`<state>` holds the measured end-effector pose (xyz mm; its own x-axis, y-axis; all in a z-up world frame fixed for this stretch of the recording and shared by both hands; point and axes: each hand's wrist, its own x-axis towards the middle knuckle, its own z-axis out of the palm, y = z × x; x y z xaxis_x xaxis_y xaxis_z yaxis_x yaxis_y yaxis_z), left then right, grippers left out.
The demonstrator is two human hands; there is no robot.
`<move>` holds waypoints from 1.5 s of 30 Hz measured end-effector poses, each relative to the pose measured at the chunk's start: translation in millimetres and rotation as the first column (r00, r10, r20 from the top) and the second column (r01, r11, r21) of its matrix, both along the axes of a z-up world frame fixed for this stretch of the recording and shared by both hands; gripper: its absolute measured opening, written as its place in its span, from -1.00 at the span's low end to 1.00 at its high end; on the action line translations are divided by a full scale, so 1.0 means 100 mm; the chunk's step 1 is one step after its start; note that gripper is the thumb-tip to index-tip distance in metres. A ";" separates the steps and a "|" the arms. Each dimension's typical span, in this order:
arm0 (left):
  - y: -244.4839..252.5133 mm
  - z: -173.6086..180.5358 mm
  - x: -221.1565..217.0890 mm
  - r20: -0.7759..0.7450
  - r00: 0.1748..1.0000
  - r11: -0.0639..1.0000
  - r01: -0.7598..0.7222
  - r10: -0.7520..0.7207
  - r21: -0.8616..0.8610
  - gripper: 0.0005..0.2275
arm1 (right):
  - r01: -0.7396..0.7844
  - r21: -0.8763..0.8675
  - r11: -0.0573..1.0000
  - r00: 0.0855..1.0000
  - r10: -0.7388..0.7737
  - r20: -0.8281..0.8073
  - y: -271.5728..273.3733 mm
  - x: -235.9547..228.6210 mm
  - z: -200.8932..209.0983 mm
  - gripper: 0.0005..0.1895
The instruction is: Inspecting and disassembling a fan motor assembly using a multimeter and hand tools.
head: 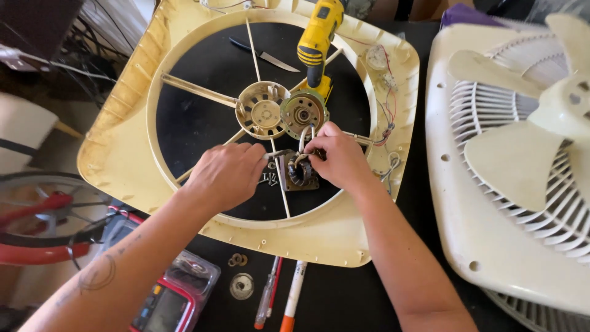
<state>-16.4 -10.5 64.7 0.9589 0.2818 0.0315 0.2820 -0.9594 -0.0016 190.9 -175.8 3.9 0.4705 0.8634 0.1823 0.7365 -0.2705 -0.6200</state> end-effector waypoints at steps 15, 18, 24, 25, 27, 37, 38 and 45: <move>-0.14 0.60 0.87 -0.444 0.887 0.914 0.282 -0.131 0.293 -0.56 | -0.031 0.004 1.000 0.999 0.031 -0.016 0.10 0.08 -0.18 -0.84; -0.20 0.66 0.94 -0.494 0.859 0.912 0.301 -0.133 0.278 -0.57 | -0.048 -0.024 0.999 0.998 0.047 -0.032 0.15 0.11 -0.27 -0.85; -0.17 0.56 1.04 -0.499 0.850 0.901 0.341 -0.172 0.269 -0.59 | -0.075 -0.008 0.997 0.997 0.075 0.017 0.12 0.12 -0.24 -0.87; -0.18 0.56 1.05 -0.505 0.846 0.899 0.346 -0.175 0.269 -0.59 | -0.071 -0.006 0.997 0.997 0.071 0.011 0.11 0.11 -0.23 -0.87; -0.18 0.56 1.08 -0.511 0.839 0.890 0.366 -0.188 0.274 -0.60 | -0.080 -0.005 0.997 0.997 0.080 -0.002 0.11 0.11 -0.22 -0.87; -0.13 0.54 1.18 -0.553 0.811 0.863 0.408 -0.193 0.297 -0.60 | -0.058 0.027 0.998 0.996 0.055 0.074 0.15 0.06 -0.33 -0.92; -0.11 0.53 1.18 -0.549 0.813 0.858 0.413 -0.196 0.305 -0.60 | -0.054 0.021 0.998 0.995 0.052 0.085 0.15 0.06 -0.32 -0.92; -0.09 0.48 1.20 -0.567 0.799 0.839 0.438 -0.199 0.322 -0.60 | -0.032 0.054 0.998 0.995 0.027 0.092 0.16 0.02 -0.30 -0.88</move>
<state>104.1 -19.5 112.8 0.9026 0.0294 -0.4295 -0.1956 -0.8607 -0.4700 192.8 -159.9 -25.7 0.4243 0.8639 0.2715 0.7978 -0.2147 -0.5634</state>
